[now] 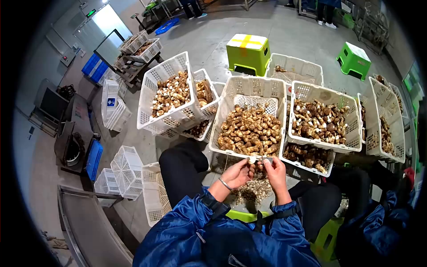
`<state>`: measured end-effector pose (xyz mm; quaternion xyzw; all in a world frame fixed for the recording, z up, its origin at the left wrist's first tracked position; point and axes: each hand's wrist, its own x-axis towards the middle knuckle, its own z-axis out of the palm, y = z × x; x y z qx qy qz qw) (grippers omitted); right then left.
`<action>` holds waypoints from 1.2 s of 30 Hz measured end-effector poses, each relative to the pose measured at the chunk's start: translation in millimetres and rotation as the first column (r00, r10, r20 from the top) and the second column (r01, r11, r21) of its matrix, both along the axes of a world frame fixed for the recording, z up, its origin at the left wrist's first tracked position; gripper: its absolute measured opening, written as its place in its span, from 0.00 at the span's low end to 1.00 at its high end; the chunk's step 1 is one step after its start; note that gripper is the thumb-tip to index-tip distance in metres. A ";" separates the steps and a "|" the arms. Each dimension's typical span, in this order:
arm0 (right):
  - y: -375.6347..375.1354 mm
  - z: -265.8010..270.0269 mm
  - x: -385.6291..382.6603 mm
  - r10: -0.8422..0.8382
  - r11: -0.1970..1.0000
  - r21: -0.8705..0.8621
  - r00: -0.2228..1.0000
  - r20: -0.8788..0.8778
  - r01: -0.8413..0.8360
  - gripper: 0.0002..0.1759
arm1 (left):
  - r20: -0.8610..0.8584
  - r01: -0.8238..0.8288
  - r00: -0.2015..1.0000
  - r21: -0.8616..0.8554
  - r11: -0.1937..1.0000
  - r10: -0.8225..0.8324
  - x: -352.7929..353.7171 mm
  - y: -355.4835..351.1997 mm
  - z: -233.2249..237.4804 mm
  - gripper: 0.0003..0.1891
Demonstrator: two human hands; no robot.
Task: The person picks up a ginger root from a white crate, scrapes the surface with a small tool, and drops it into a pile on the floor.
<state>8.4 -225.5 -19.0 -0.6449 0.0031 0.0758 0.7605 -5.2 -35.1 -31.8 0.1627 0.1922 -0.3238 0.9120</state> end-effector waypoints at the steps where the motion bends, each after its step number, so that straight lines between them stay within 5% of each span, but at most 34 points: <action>1: -1.2 -1.6 -0.1 -0.018 1.000 -0.010 1.000 0.000 0.018 0.09 | -0.012 -0.049 0.999 0.006 0.999 0.049 5.6 8.6 3.0 0.14; 3: -2.5 -4.6 1.5 -0.056 0.998 -0.025 0.998 0.000 0.056 0.10 | 0.020 -0.251 0.968 0.086 0.964 0.250 25.8 38.0 26.4 0.12; 4: -2.6 -3.3 0.1 -0.050 0.994 -0.092 0.999 0.013 0.051 0.10 | 0.264 -0.246 0.935 0.000 0.969 0.238 42.1 69.5 37.3 0.12; 5: -3.6 -2.3 -2.2 -0.044 0.986 -0.160 0.999 0.023 0.047 0.10 | 0.250 -0.497 0.850 0.083 0.864 0.464 57.2 86.1 65.8 0.16; 7: -2.1 -13.1 -5.6 0.023 0.979 -0.205 0.998 0.061 -0.010 0.10 | 0.369 -0.706 0.614 -0.140 0.694 0.698 91.9 133.1 101.4 0.22; 10: 8.1 14.3 -14.6 0.106 0.941 -0.330 0.993 0.059 -0.081 0.10 | 0.504 -0.778 0.551 0.021 0.628 0.665 128.6 159.6 90.5 0.24; 11: 13.1 6.4 -14.5 0.122 0.933 -0.350 0.988 0.098 -0.080 0.11 | 0.579 -0.751 0.600 0.172 0.637 0.552 146.4 169.9 42.4 0.20; 12: 11.7 9.4 -12.4 0.197 0.851 -0.504 0.979 0.042 -0.149 0.13 | 0.603 -0.671 0.721 0.484 0.561 0.342 148.2 136.5 42.0 0.17; 13: 16.6 -6.0 -14.5 0.197 0.871 -0.470 0.978 0.074 -0.140 0.14 | 0.581 -0.569 0.809 0.736 0.367 0.089 149.1 100.6 30.4 0.19; 14: 18.2 -4.2 -14.5 0.212 0.845 -0.513 0.975 0.065 -0.149 0.13 | 0.361 -0.371 0.875 0.928 0.032 -0.323 149.5 82.1 0.6 0.16; 16: 20.3 -10.3 -14.9 0.252 0.824 -0.533 0.967 0.043 -0.191 0.11 | 0.230 -0.505 0.669 0.839 -0.205 -0.707 143.5 38.0 -39.2 0.14; 19: 21.1 -17.5 -14.5 0.316 0.788 -0.598 0.929 0.194 -0.143 0.15 | -0.036 -0.478 0.586 0.791 -0.381 -0.809 131.8 -18.7 -62.6 0.19; 21: 18.1 -26.0 -14.1 0.364 0.724 -0.660 0.924 0.121 -0.199 0.14 | -0.227 -0.372 0.624 0.755 -0.540 -0.747 129.3 -43.5 -77.0 0.17; 24: 14.3 -35.8 -11.1 0.412 0.606 -0.753 0.911 0.021 -0.256 0.13 | -0.212 -0.351 0.671 0.753 -0.557 -0.710 130.0 -51.3 -92.3 0.13; 26: 10.3 -35.8 -10.0 0.436 0.603 -0.742 0.900 -0.002 -0.293 0.13 | -0.096 -0.315 0.715 0.840 -0.442 -0.692 129.3 -43.5 -88.5 0.13; 29: 6.5 -34.0 -9.5 0.420 0.642 -0.722 0.906 0.049 -0.258 0.12 | 0.207 -0.333 0.774 0.937 -0.106 -0.598 123.8 -17.9 -69.6 0.18; 31: 5.5 -19.5 -8.3 0.361 0.726 -0.662 0.923 0.131 -0.189 0.10 | 0.341 -0.160 0.881 0.867 0.471 -0.329 108.7 -5.0 -54.1 0.18; 32: 6.0 -10.3 -6.4 0.297 0.780 -0.606 0.945 0.138 -0.157 0.10 | 0.286 -0.109 0.933 0.802 0.587 -0.217 97.4 -0.1 -41.1 0.19; 36: 4.7 8.7 1.2 0.081 0.893 -0.449 0.981 0.179 0.009 0.10 | 0.259 -0.123 0.965 0.565 0.816 -0.034 62.2 11.1 0.8 0.10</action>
